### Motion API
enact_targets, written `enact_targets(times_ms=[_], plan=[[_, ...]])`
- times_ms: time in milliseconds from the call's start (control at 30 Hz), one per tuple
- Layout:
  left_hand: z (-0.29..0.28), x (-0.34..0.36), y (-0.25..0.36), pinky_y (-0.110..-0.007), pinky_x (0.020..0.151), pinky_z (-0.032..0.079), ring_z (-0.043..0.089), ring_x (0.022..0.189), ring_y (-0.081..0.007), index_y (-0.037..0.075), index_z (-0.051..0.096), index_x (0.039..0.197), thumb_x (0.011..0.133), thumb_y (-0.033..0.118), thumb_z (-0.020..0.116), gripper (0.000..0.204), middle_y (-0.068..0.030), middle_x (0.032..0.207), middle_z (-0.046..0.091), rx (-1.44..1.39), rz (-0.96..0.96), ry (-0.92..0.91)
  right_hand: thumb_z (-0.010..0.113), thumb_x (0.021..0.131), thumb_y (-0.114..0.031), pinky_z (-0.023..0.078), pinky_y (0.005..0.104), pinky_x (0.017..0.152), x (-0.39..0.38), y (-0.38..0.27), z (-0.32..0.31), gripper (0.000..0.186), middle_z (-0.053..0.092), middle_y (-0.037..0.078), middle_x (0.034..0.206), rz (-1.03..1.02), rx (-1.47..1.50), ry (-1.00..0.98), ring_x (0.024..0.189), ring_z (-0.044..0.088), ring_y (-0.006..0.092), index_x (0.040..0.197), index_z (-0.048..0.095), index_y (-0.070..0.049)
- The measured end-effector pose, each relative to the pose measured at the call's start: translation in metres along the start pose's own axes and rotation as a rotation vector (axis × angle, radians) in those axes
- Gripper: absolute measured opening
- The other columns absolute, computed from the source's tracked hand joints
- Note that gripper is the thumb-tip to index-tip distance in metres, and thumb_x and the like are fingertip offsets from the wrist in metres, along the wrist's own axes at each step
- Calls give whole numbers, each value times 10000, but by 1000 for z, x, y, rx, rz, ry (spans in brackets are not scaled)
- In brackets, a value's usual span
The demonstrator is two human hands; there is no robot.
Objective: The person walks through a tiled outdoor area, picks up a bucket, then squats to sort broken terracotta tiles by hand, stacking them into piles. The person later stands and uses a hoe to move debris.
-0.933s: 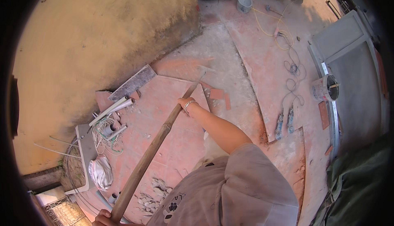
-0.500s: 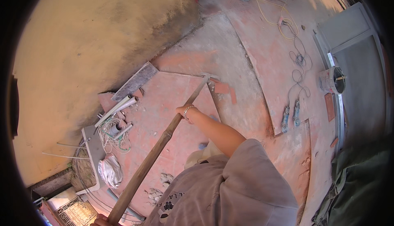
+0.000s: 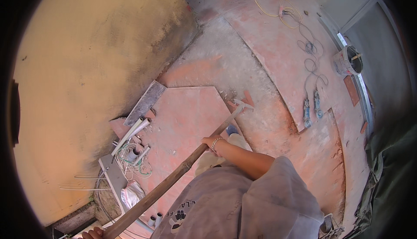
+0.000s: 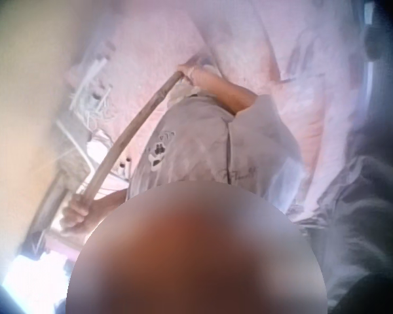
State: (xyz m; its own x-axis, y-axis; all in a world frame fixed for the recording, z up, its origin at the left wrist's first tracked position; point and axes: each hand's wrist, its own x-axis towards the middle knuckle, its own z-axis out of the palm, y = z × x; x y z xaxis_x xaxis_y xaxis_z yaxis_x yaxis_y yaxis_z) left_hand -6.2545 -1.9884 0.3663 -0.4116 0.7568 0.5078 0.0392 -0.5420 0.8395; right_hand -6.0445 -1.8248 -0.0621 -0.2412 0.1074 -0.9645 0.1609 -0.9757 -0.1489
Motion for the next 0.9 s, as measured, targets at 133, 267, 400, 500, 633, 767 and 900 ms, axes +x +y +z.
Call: enact_targets(times_ms=[133, 267, 400, 500, 633, 767, 900], plan=[[-15, 17, 8, -375, 559, 416, 450, 542, -166, 96, 557, 876, 1029, 455, 353, 440, -46, 736, 512, 34, 75, -18, 721, 805, -375, 296, 276, 368, -13, 4, -3, 328, 511, 26, 550, -50, 72, -35, 412, 424, 117, 722, 627, -72], [-12, 29, -7, -415, 610, 438, 511, 582, -216, 81, 578, 924, 995, 422, 423, 381, -56, 751, 526, 18, 188, -256, 735, 798, -360, 344, 289, 388, -6, -34, -5, 309, 556, 47, 595, -227, 207, -41, 462, 485, 124, 753, 647, -67], [-18, 42, -65, -405, 613, 433, 527, 602, -258, 29, 600, 976, 997, 393, 411, 411, -95, 748, 528, 97, 252, -475, 682, 789, -281, 362, 303, 424, 22, -98, 1, 228, 585, 51, 615, -295, 436, 114, 469, 531, 143, 700, 603, -86], [-39, 64, -96, -373, 603, 433, 498, 580, -232, 34, 592, 959, 1022, 412, 377, 439, -82, 737, 522, -38, 203, -420, 673, 785, -275, 386, 307, 451, 46, -93, 7, 212, 603, 52, 645, -300, 379, 162, 520, 570, 151, 713, 614, -85], [-91, 104, -127, -340, 582, 405, 424, 537, -168, 60, 578, 923, 1043, 426, 341, 452, -40, 701, 475, -164, -12, -278, 678, 773, -291, 400, 326, 461, 73, -59, 34, 225, 610, 55, 659, -176, 419, 200, 535, 585, 162, 724, 629, -77], [-122, 151, -163, -295, 511, 319, 377, 515, -154, 69, 569, 895, 1045, 369, 365, 393, -32, 664, 458, -246, -202, -266, 677, 778, -315, 410, 343, 463, 81, -55, 49, 250, 609, 60, 659, -128, 425, 320, 500, 548, 172, 729, 635, -74], [-95, 191, -197, -312, 516, 447, 489, 538, -182, 59, 572, 851, 1033, 347, 408, 378, -50, 646, 467, 2, -66, -340, 668, 790, -323, 422, 338, 462, 73, -73, 40, 255, 605, 49, 661, -222, 592, 409, 492, 526, 170, 728, 636, -77]])
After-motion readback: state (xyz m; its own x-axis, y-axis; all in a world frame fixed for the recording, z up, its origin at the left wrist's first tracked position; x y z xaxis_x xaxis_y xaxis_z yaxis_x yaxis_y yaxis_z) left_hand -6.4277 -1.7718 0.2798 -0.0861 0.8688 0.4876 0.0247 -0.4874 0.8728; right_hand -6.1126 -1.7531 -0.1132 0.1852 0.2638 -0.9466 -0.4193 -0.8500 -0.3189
